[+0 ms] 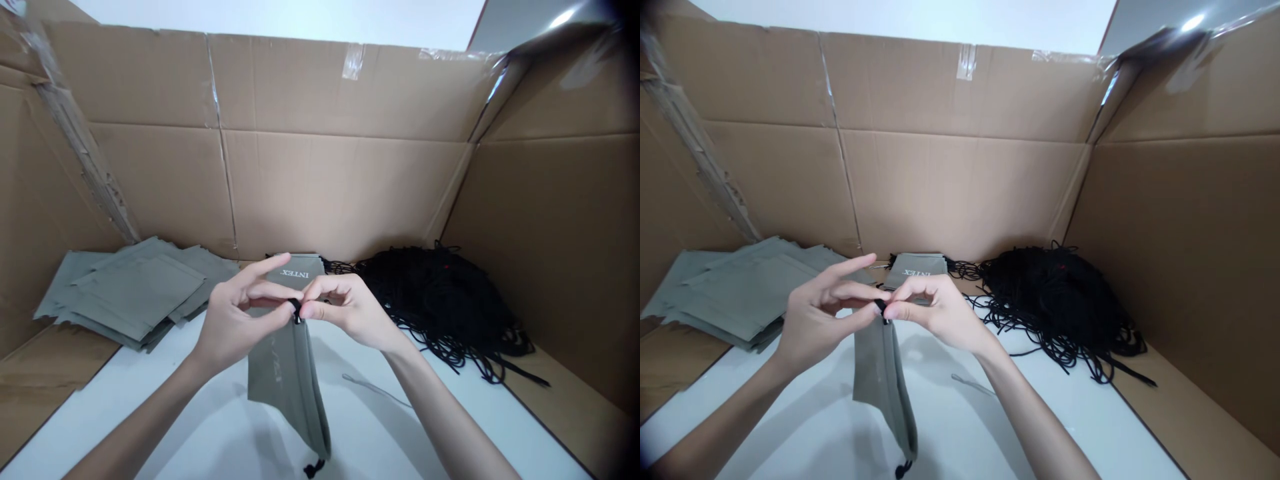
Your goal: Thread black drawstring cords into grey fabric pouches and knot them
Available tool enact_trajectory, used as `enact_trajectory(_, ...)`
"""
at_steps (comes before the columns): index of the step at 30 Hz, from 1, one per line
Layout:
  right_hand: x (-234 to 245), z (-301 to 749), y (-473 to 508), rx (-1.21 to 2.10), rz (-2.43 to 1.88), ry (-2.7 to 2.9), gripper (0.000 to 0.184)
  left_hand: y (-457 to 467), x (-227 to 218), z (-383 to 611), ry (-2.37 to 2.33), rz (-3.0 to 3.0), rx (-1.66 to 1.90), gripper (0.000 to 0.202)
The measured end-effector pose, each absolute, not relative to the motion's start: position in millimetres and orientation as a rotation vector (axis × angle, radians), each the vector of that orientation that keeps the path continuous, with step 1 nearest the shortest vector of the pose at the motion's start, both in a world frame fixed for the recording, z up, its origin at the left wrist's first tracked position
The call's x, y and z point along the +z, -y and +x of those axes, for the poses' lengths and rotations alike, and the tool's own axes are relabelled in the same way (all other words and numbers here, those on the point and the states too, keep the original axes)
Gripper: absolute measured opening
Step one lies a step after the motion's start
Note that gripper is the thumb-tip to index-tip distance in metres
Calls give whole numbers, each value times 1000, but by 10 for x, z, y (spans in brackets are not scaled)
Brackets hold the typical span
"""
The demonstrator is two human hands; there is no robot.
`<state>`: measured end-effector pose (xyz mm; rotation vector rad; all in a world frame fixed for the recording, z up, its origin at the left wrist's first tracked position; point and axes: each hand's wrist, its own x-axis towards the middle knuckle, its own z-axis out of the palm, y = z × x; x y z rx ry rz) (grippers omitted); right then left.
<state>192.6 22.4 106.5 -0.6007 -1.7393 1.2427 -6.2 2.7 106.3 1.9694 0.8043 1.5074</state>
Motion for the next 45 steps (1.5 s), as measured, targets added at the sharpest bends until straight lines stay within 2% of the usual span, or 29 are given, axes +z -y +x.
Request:
enact_trajectory(5,1163,1997,-153,1212,-724,1982,16,-91,1110,-120,-728,1973,1226,45)
enact_trajectory(15,1089,1950,-207,1350,-726,1886,25,-101,1146,-130,-770,1951,1211,30)
enact_trajectory(20,1031,1917,-241,1451,-656,1801,26,-111,1174,-166,-889,2049,1186,16)
enact_trajectory(30,986,1820,-271,1321,-751,1712,28,-137,1180,-185,-917,2012,1069,36)
enact_trajectory(39,944,1857,-355,1104,-869,1726,41,-141,1167,-165,-964,1978,1053,36)
enact_trajectory(45,901,1873,-386,861,-1041,1765,49,-146,1156,-145,-1020,2015,1063,27)
